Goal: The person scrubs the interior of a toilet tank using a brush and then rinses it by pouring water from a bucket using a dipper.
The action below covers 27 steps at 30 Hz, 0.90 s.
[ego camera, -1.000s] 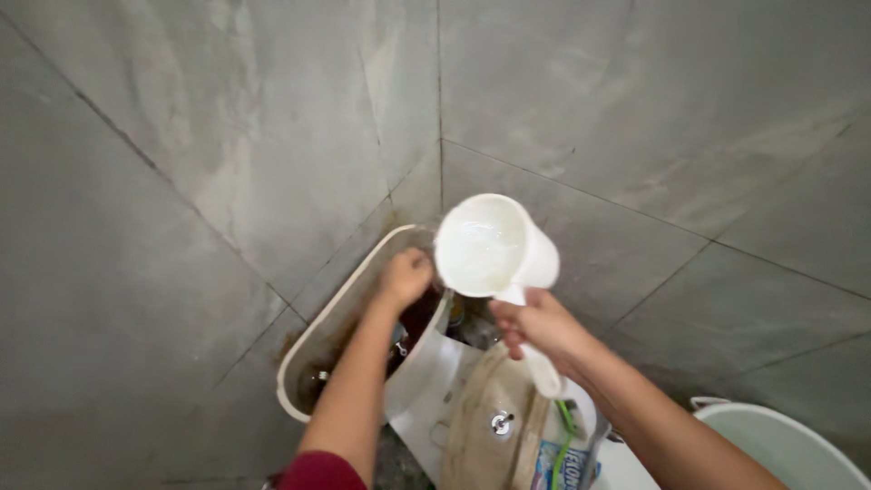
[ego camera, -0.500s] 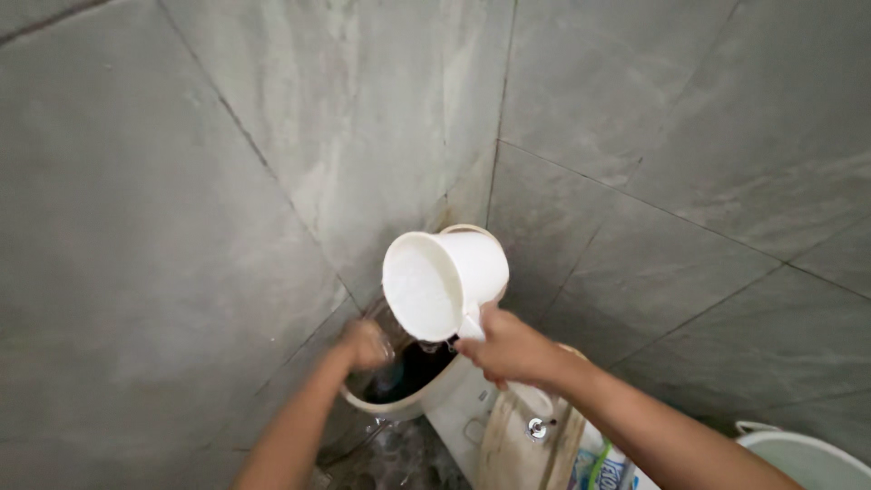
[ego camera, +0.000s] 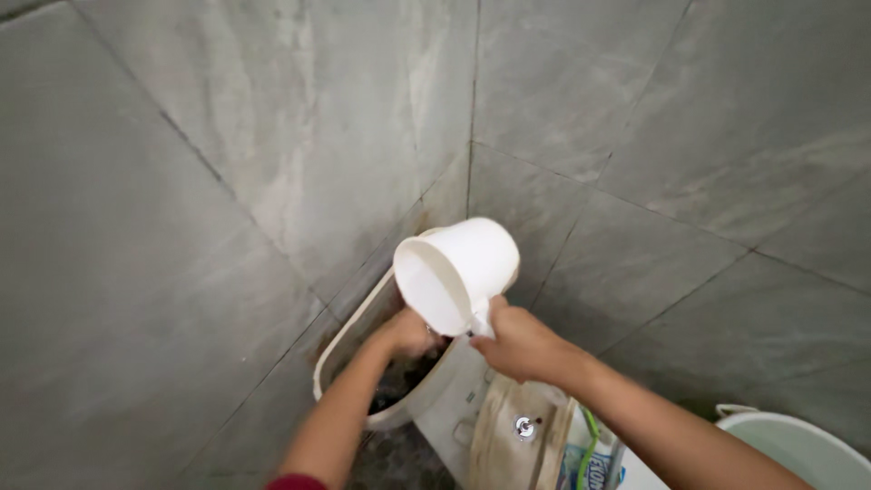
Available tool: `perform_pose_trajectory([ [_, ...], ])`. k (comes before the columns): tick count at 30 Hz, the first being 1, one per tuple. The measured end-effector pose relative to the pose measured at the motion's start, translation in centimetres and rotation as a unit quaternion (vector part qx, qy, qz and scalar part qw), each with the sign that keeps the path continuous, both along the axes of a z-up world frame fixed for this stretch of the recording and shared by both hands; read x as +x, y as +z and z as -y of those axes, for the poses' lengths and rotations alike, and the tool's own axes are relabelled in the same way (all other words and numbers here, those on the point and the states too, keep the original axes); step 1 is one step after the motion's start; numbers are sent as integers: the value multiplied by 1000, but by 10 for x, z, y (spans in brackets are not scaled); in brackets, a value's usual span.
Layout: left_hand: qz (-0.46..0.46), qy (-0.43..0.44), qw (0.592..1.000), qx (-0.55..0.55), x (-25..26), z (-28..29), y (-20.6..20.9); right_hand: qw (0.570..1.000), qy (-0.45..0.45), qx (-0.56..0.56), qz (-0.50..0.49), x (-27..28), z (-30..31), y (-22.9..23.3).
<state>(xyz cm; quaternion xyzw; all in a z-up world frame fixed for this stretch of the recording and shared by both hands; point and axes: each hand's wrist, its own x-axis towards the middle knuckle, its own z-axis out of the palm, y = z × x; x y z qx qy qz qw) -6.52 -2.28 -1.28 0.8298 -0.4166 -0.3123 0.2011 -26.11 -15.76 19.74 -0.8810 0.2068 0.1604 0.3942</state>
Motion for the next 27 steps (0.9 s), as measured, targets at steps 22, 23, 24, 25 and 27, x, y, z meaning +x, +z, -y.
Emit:
perform_pose_trajectory([
  [22,-72,264,935,-226,98,67,13,951,-17,-210,224,45,28,27],
  [23,-70,267,932,-233,99,52,10,949,-9,-212,235,42,25,28],
  [24,-65,274,931,-231,102,37,8,949,-4,-207,239,38,23,29],
  [25,-39,247,947,-202,105,24,8,946,2,-205,251,33,23,29],
  [27,-11,224,959,-172,103,8,14,943,11,-201,266,22,26,28],
])
